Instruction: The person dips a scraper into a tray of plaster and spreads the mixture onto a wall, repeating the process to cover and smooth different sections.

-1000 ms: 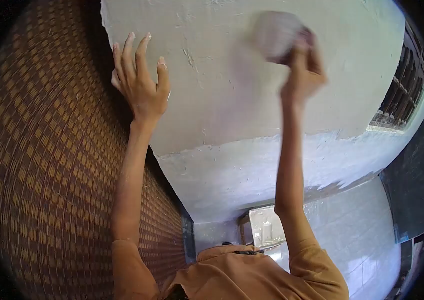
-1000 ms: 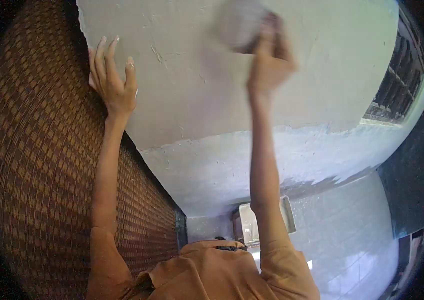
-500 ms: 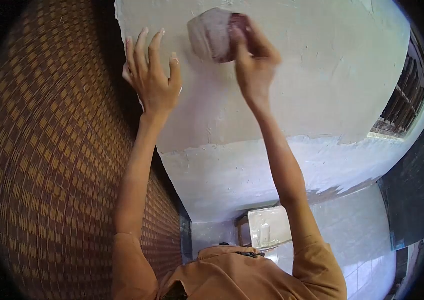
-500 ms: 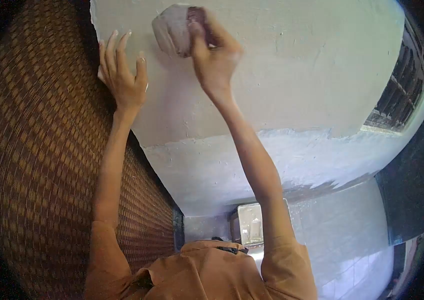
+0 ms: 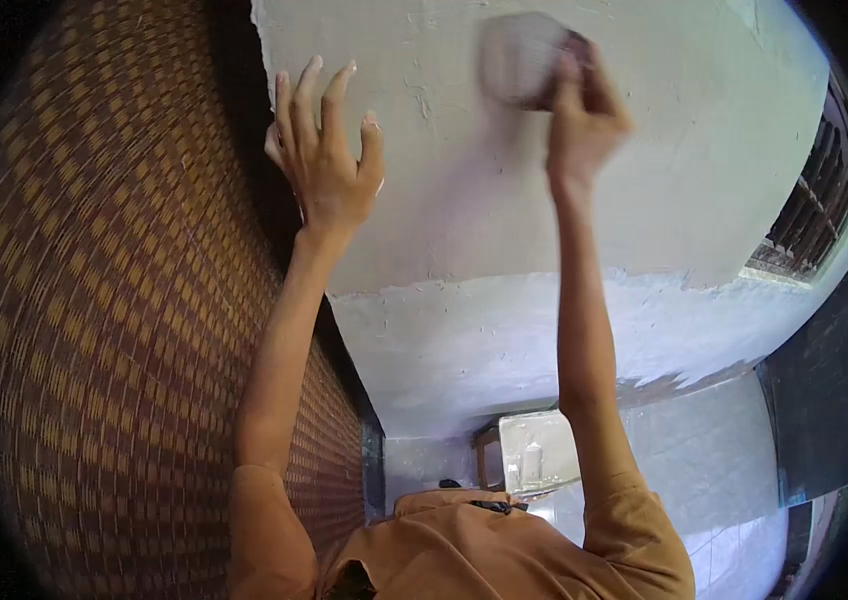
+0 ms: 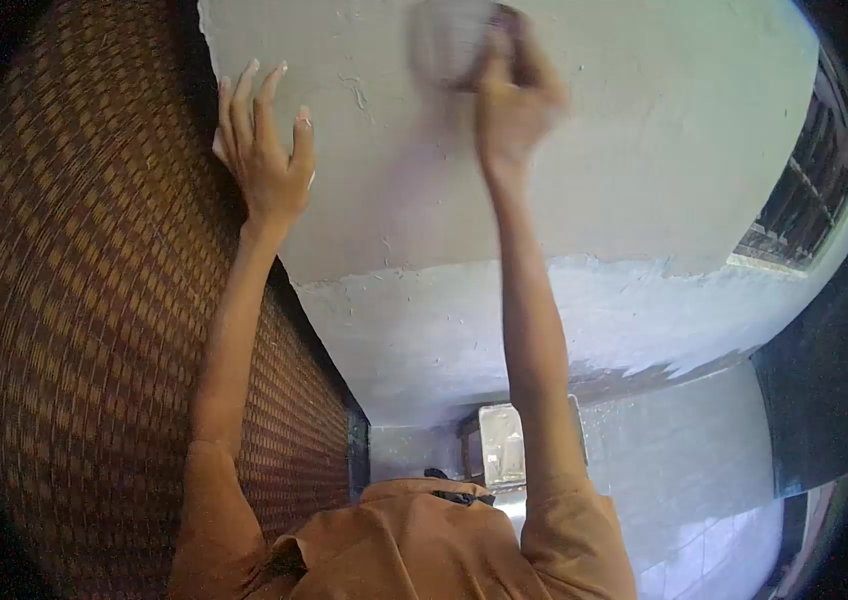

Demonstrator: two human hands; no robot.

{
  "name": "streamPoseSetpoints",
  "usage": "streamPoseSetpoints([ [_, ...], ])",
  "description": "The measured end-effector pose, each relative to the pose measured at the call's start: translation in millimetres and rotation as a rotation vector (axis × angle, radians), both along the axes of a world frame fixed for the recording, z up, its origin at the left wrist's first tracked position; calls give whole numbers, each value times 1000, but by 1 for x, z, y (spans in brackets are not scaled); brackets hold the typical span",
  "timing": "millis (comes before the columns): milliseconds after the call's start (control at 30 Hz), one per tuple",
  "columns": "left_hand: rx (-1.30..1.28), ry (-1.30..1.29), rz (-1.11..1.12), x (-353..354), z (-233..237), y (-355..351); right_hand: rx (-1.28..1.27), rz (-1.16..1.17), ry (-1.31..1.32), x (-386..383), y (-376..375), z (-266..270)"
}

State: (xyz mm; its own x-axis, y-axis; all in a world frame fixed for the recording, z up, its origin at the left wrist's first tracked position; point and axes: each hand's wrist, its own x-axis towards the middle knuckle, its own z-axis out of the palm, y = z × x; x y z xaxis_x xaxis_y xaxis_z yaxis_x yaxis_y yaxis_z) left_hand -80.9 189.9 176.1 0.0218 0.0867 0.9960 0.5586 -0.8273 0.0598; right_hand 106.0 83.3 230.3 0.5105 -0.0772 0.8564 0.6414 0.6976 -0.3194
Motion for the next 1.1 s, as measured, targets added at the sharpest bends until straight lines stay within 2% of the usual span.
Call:
streamPoseSetpoints([
  [100, 4, 7, -14, -4, -3, 0, 61, 5, 35, 6, -24, 1],
  [233, -24, 15, -21, 8, 0, -2, -66, -98, -128, -19, 6, -25],
  [300, -18, 21, -24, 9, -2, -3, -155, -55, -83, -25, 4, -30],
  [367, -21, 19, -23, 2, -7, -6, -21, 58, 160, 6, -30, -18],
  [400, -22, 12, -22, 2, -8, -5, 15, -40, 89, 13, -36, -14],
  [500, -44, 7, -13, 6, -7, -6, 25, -54, -54, -1, -15, -22],
  [533, -32, -5, -20, 13, -5, -6, -144, -65, -57, -18, -10, -31],
  [567, -19, -18, -28, 19, -4, -6, -102, 14, -90, -27, 10, -40],
  [633, 7, -11, -61, 26, -2, -8, -87, -32, -51, -25, 20, -43],
  [700, -3, 26, -24, 22, -3, -11, -118, -189, 46, 17, -6, -41],
  [767, -10, 28, 1, 13, -6, -12, 62, -104, 187, 54, -47, -34],
  [833, -24, 39, 21, 9, -9, -12, 197, -165, 279, 74, -72, -26],
  [933, -31, 33, 20, 14, -7, -12, 113, -118, 154, 55, -54, -25],
  [1000, 21, 4, -20, 26, 0, -14, -60, 28, 43, 8, -26, -30],
  [1100, 35, -16, -75, 35, 6, -10, -173, 78, 53, 1, 2, -39],
])
